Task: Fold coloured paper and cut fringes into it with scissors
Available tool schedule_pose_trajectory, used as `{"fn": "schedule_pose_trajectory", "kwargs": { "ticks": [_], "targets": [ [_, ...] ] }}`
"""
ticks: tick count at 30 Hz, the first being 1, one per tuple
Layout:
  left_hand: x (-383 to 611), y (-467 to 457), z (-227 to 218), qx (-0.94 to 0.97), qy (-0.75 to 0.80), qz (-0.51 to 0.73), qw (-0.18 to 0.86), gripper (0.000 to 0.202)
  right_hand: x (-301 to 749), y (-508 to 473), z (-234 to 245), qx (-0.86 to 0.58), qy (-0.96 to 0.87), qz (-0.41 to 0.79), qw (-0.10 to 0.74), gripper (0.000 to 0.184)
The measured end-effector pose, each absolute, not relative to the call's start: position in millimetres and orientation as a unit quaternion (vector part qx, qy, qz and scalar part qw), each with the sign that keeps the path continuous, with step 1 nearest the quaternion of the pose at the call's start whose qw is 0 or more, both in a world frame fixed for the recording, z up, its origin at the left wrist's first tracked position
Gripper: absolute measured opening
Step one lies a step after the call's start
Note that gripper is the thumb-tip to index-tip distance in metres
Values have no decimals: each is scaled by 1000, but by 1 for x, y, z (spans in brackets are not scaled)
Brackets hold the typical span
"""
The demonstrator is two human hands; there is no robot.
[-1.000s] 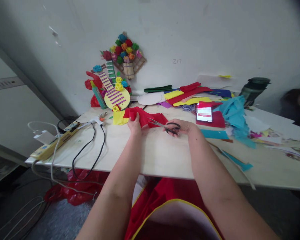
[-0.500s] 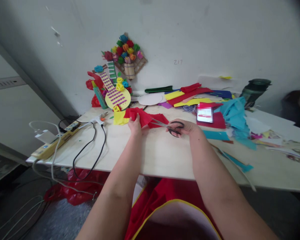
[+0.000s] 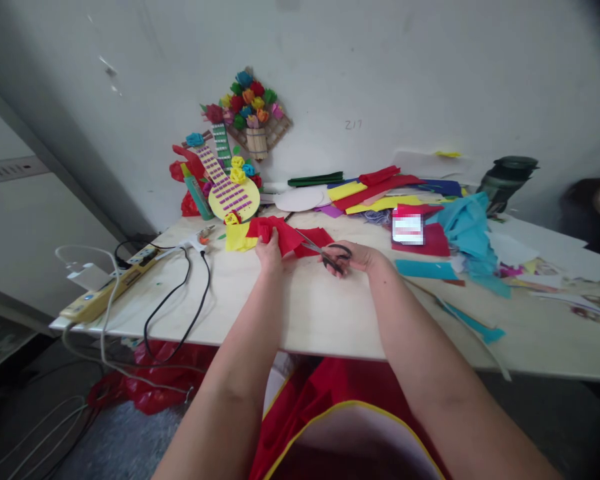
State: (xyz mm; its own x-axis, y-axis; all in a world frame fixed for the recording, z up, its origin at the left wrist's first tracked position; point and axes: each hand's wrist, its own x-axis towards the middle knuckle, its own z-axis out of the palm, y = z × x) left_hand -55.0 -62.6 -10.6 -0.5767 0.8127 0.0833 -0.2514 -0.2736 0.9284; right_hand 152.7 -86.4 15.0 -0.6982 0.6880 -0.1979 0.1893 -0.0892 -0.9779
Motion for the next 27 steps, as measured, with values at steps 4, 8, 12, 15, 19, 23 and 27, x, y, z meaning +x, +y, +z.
{"fn": "schedule_pose_trajectory", "kwargs": {
  "ticks": [4,8,12,15,19,23,27],
  "targets": [
    [-55,-62,-13,299,487,737,359,26,147,-87,13,-336,-653,652,189,50],
    [-56,-59,-17,299,481,738,367,27,142,-86,11,-343,-654,642,204,49],
    [-56,-57,-19,281,474,748,370,28,139,-86,8,-351,-648,639,220,49],
    [-54,-58,-17,265,466,758,372,25,138,-87,9,-351,-646,638,227,49],
    [-52,-61,-14,253,458,767,371,22,135,-88,10,-352,-644,639,230,49],
    [-52,-62,-12,236,467,767,371,21,133,-88,9,-356,-640,641,231,47],
    [-53,-59,-15,242,477,764,361,21,131,-88,8,-356,-635,645,235,45]
  ]
}}
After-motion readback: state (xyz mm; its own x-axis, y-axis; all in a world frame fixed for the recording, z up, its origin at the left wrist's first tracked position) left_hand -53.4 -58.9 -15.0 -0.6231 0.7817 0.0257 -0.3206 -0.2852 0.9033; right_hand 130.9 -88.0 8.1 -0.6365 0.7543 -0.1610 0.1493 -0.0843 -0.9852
